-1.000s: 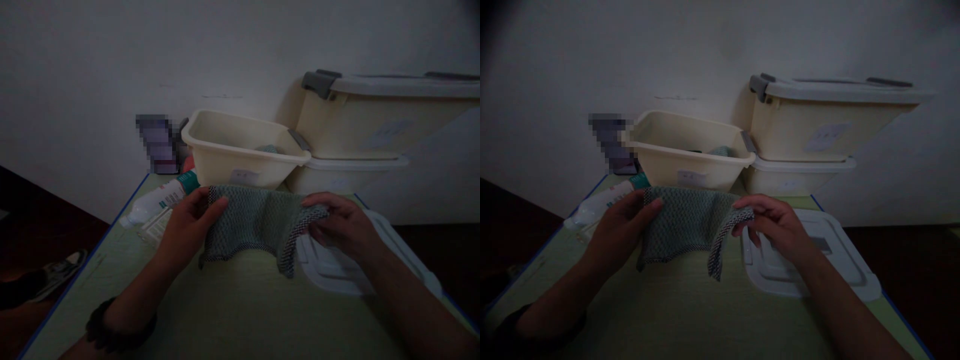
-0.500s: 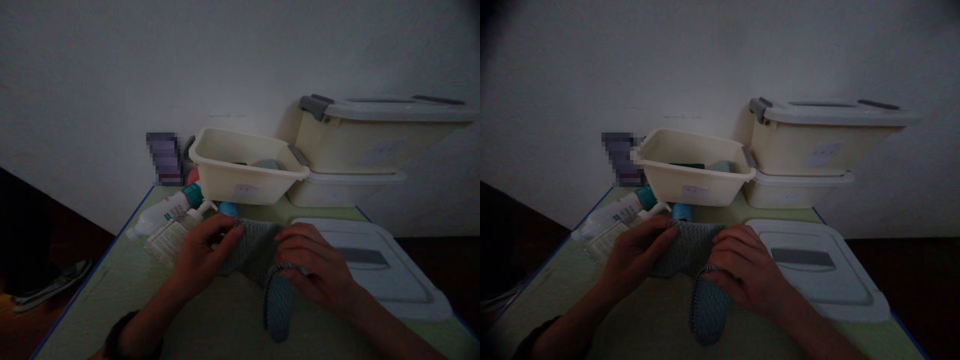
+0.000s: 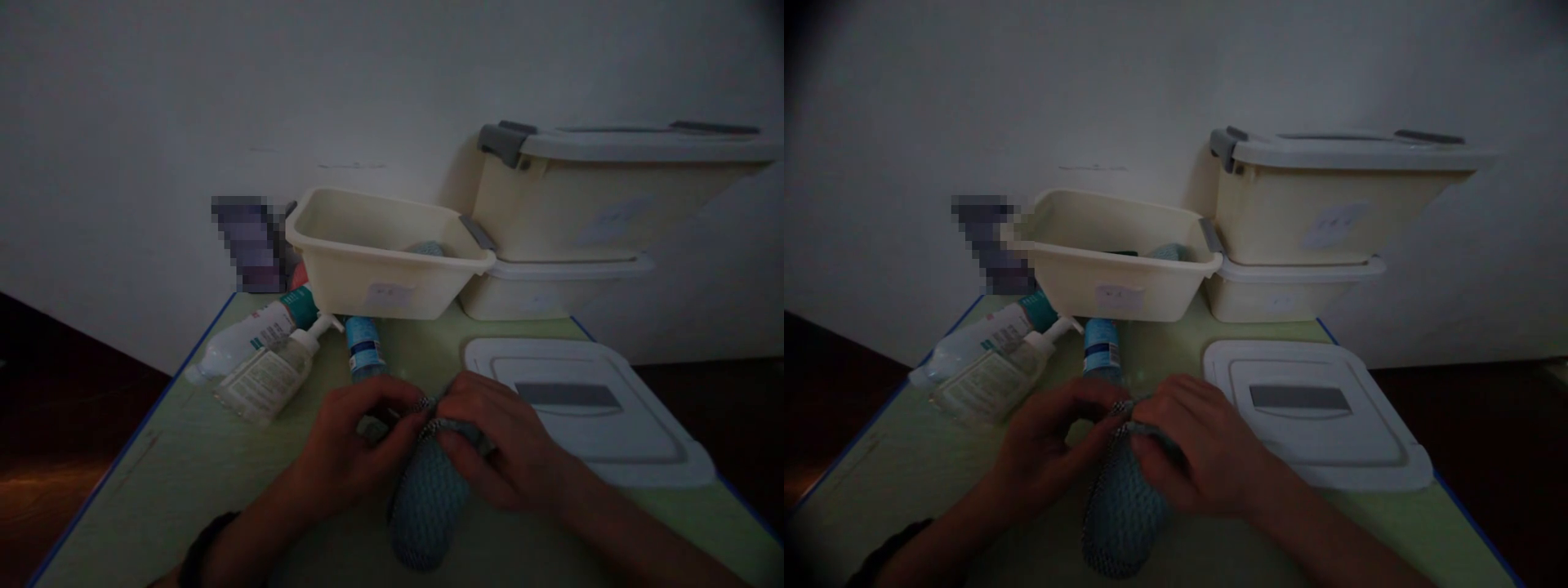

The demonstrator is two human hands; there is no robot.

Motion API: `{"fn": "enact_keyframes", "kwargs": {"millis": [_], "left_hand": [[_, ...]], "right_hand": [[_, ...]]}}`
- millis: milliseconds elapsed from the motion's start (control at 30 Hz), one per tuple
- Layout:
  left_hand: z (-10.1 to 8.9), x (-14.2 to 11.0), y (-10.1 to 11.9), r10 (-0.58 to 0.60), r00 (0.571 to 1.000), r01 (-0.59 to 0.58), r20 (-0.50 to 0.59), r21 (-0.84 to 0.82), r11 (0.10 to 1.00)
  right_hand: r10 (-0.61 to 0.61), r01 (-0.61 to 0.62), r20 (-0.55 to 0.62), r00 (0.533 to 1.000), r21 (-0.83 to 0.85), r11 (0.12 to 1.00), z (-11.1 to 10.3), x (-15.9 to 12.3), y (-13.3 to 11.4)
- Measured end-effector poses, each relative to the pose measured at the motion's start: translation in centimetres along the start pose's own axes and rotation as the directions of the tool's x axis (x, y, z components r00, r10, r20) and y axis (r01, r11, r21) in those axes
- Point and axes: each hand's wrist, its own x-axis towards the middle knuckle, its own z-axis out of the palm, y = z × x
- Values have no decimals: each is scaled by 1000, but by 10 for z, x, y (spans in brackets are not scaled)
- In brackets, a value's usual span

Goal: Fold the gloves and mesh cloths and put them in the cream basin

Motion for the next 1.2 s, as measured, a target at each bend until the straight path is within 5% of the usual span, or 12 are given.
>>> {"fn": "enact_keyframes", "kwargs": {"millis": [500, 767, 1200], "left_hand": [[-3, 3, -3, 214, 977, -214, -10, 39, 976], [-1, 3, -1, 205, 978, -201, -37, 91, 975], [-1, 0, -4, 192, 981, -187, -22, 156, 970]], "right_hand": [[62, -60, -63, 996, 34, 998, 1, -2, 6], [50, -50, -116, 992, -2, 999, 3, 0, 4], [11, -11, -23, 1000, 13, 1000, -6, 0, -1]]}}
